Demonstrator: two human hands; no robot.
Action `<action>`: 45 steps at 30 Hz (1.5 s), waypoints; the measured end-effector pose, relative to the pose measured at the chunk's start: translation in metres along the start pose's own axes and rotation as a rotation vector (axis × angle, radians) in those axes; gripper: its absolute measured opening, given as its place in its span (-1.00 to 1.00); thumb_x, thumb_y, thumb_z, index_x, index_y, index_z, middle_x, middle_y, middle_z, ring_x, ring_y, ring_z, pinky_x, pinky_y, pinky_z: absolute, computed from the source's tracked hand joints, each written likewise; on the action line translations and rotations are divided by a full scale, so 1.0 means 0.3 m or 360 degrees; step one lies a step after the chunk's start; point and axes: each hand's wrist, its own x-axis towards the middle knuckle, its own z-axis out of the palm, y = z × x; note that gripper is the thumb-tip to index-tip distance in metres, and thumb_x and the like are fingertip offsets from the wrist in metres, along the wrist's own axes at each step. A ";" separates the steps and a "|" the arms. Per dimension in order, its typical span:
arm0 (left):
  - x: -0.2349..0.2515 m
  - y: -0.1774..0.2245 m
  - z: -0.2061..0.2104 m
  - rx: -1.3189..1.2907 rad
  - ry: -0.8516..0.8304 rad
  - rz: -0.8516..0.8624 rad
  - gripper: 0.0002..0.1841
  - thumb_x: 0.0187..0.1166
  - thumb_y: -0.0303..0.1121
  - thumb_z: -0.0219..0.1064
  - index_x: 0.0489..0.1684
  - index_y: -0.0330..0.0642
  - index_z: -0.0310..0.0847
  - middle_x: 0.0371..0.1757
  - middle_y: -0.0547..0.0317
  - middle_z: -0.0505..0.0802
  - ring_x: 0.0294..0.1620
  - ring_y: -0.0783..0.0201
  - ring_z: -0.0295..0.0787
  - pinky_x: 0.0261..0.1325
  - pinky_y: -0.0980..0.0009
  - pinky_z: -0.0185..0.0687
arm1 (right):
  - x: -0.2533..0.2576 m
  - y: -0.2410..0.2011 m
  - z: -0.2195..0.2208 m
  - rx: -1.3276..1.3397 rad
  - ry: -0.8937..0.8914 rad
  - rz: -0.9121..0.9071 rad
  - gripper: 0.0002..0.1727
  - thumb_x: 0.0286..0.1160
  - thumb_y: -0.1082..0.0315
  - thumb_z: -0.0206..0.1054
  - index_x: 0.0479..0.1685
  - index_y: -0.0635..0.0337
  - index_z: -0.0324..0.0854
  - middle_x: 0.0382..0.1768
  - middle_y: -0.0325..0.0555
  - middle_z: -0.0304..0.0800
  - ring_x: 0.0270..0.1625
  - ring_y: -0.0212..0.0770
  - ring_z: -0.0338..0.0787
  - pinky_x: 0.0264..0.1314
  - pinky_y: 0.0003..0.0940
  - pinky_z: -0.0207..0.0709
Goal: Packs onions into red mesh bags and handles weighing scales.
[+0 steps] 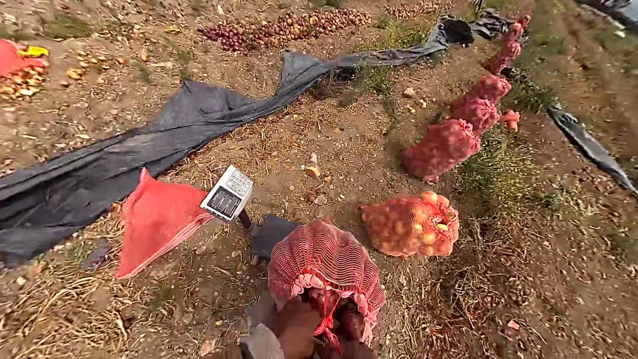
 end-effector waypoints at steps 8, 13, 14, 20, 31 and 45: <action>0.329 -0.136 -0.024 -0.0160 0.0083 -0.0504 -0.56 0.42 -0.18 0.45 0.18 -0.27 0.73 0.25 -0.27 0.81 0.36 -0.32 0.68 0.42 -0.36 0.47 | 0.464 0.144 -0.133 -0.0274 -0.0155 -0.0399 -0.32 0.65 -0.28 0.08 0.02 0.18 0.81 0.05 0.22 0.88 0.26 0.28 0.81 0.33 0.38 0.56; 0.644 -0.226 -0.209 -0.0396 0.0363 -0.1043 -0.43 0.37 -0.16 0.47 0.37 -0.25 0.64 0.36 -0.33 0.74 0.42 -0.36 0.63 0.39 -0.38 0.52 | 0.890 0.137 -0.382 -0.0413 -0.0340 -0.0618 -0.35 0.64 -0.23 0.07 0.22 0.14 0.74 0.20 0.21 0.83 0.37 0.28 0.73 0.46 0.37 0.47; 0.685 -0.227 -0.249 -0.0404 0.0429 -0.1084 -0.41 0.36 -0.18 0.45 0.42 -0.23 0.61 0.38 -0.32 0.73 0.44 -0.35 0.61 0.41 -0.37 0.51 | 0.939 0.141 -0.439 -0.0429 -0.0342 -0.0683 -0.37 0.66 -0.21 0.07 0.24 0.13 0.73 0.20 0.20 0.83 0.38 0.28 0.73 0.48 0.37 0.45; 0.907 -0.258 -0.463 -0.0304 0.0520 -0.1097 -0.45 0.46 -0.19 0.37 0.46 -0.21 0.60 0.38 -0.28 0.74 0.47 -0.33 0.60 0.48 -0.38 0.44 | 1.177 0.183 -0.665 -0.0370 -0.0353 -0.0785 -0.41 0.67 -0.17 0.07 0.23 0.12 0.73 0.21 0.14 0.83 0.38 0.20 0.74 0.50 0.33 0.43; 1.056 -0.137 -0.401 -0.0429 0.0468 -0.0937 -0.60 0.50 -0.08 0.32 0.08 -0.20 0.76 0.07 -0.18 0.88 0.20 -0.23 0.80 0.26 -0.33 0.60 | 1.256 0.361 -0.664 -0.0472 -0.0475 -0.0383 -0.38 0.64 -0.21 0.08 0.18 0.11 0.78 0.23 0.14 0.84 0.40 0.23 0.74 0.45 0.39 0.47; 0.553 -0.295 -0.373 -0.0454 0.0191 -0.0421 -0.60 0.49 -0.08 0.43 0.09 -0.21 0.77 0.13 -0.24 0.85 0.27 -0.32 0.72 0.43 -0.40 0.41 | 0.879 0.037 -0.487 -0.0555 -0.0421 -0.0494 -0.34 0.65 -0.28 0.11 0.03 0.14 0.84 0.06 0.16 0.90 0.29 0.24 0.80 0.45 0.34 0.51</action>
